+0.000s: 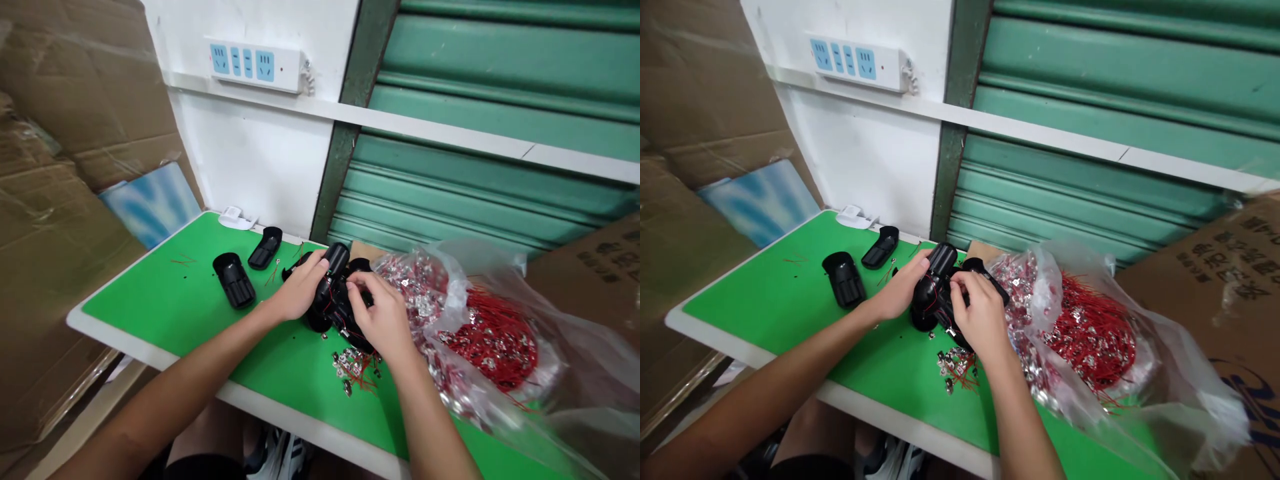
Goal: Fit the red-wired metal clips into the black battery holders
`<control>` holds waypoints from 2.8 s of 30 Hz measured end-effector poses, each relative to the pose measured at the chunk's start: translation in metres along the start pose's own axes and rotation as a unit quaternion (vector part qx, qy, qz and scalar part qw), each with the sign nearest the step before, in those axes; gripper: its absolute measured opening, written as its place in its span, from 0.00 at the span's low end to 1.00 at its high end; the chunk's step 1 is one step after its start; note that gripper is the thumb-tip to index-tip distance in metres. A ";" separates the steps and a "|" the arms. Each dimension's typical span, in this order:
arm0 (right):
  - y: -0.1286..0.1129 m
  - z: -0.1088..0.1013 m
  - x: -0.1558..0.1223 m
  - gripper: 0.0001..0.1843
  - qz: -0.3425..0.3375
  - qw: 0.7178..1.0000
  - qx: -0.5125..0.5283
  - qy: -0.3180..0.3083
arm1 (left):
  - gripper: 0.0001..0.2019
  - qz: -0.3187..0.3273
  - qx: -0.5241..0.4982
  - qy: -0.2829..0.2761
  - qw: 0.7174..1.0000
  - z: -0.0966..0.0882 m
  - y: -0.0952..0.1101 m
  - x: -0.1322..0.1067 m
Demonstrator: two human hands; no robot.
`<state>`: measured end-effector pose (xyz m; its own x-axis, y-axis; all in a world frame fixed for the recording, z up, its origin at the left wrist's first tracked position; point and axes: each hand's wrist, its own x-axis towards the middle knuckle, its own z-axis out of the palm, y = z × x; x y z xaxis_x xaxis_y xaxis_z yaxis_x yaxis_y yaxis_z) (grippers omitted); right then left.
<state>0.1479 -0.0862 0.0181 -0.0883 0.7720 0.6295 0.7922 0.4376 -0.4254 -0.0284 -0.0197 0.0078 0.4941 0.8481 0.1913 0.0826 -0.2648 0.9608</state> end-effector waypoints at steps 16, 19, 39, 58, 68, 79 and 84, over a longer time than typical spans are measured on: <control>-0.014 -0.003 -0.001 0.08 -0.103 0.956 -0.269 -0.060 | 0.28 0.061 0.051 -0.012 0.997 0.009 0.009 -0.008; -0.014 -0.002 -0.002 0.09 -0.097 0.953 -0.281 -0.064 | 0.28 0.069 0.055 -0.016 0.996 0.009 0.011 -0.009; -0.010 0.000 -0.002 0.08 -0.063 0.986 -0.154 -0.014 | 0.27 0.023 -0.001 0.002 1.000 0.008 -0.001 -0.003; -0.016 0.003 -0.006 0.09 -0.066 0.964 -0.255 0.034 | 0.26 0.019 -0.003 -0.031 0.999 0.010 0.006 -0.007; -0.015 0.004 -0.007 0.09 -0.068 0.959 -0.274 0.030 | 0.28 0.031 -0.023 -0.052 0.998 0.013 0.006 -0.008; -0.015 0.004 -0.007 0.08 -0.067 0.973 -0.217 0.030 | 0.20 0.040 0.007 -0.057 0.998 0.011 0.009 -0.010; -0.021 0.006 -0.008 0.10 -0.093 0.973 -0.209 0.032 | 0.15 0.017 0.035 -0.042 0.998 0.013 0.011 -0.012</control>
<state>0.1283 -0.0986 0.0177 -0.2266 0.6610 0.7153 0.9435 0.3312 -0.0071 -0.0226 -0.0390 0.0133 0.5687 0.7972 0.2027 0.1236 -0.3264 0.9371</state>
